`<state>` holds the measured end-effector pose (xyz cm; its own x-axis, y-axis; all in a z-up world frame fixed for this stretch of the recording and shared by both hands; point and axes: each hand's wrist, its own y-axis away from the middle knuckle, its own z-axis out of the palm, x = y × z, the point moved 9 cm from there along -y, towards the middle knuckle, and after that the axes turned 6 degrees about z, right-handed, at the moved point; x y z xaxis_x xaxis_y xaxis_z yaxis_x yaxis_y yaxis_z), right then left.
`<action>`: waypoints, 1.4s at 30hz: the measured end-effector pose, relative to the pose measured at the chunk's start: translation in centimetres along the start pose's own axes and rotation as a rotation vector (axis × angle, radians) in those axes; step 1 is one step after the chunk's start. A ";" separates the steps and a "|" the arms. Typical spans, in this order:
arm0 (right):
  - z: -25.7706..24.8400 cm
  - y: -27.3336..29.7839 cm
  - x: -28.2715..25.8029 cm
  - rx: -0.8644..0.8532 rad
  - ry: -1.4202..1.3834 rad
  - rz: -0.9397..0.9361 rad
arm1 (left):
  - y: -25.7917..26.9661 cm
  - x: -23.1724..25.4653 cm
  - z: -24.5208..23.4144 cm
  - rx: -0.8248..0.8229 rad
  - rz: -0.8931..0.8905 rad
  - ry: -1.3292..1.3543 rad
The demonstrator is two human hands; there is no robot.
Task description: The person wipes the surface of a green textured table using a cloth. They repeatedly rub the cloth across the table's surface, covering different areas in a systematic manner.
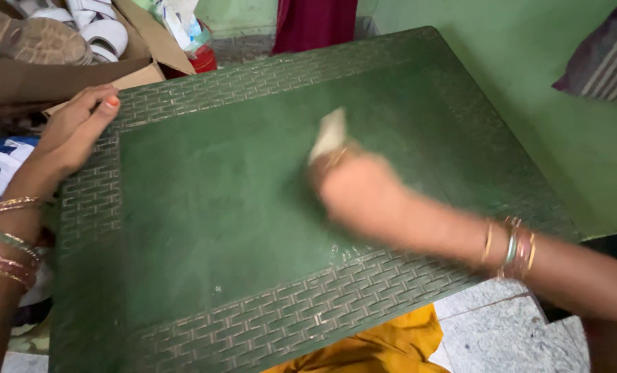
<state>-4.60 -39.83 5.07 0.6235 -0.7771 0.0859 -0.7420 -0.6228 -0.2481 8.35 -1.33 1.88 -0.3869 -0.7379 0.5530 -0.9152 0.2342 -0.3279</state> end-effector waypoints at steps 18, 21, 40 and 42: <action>-0.9 5.7 21.1 -0.028 0.306 0.541 | 0.1 0.3 0.0 0.030 0.089 -0.051; 1.9 2.5 20.5 -0.226 0.207 0.559 | 0.1 0.6 0.1 0.021 0.073 -0.036; -4.4 4.4 -9.7 -0.166 -0.499 -0.553 | 0.5 0.6 0.1 0.010 0.033 0.048; -4.6 4.5 -9.5 -0.169 -0.460 -0.547 | 0.2 1.1 -0.1 0.035 0.046 0.069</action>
<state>-15.04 -35.70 7.60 0.9283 -0.2577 -0.2681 -0.3001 -0.9449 -0.1306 7.72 -2.01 2.46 -0.4362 -0.6811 0.5880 -0.8924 0.2438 -0.3796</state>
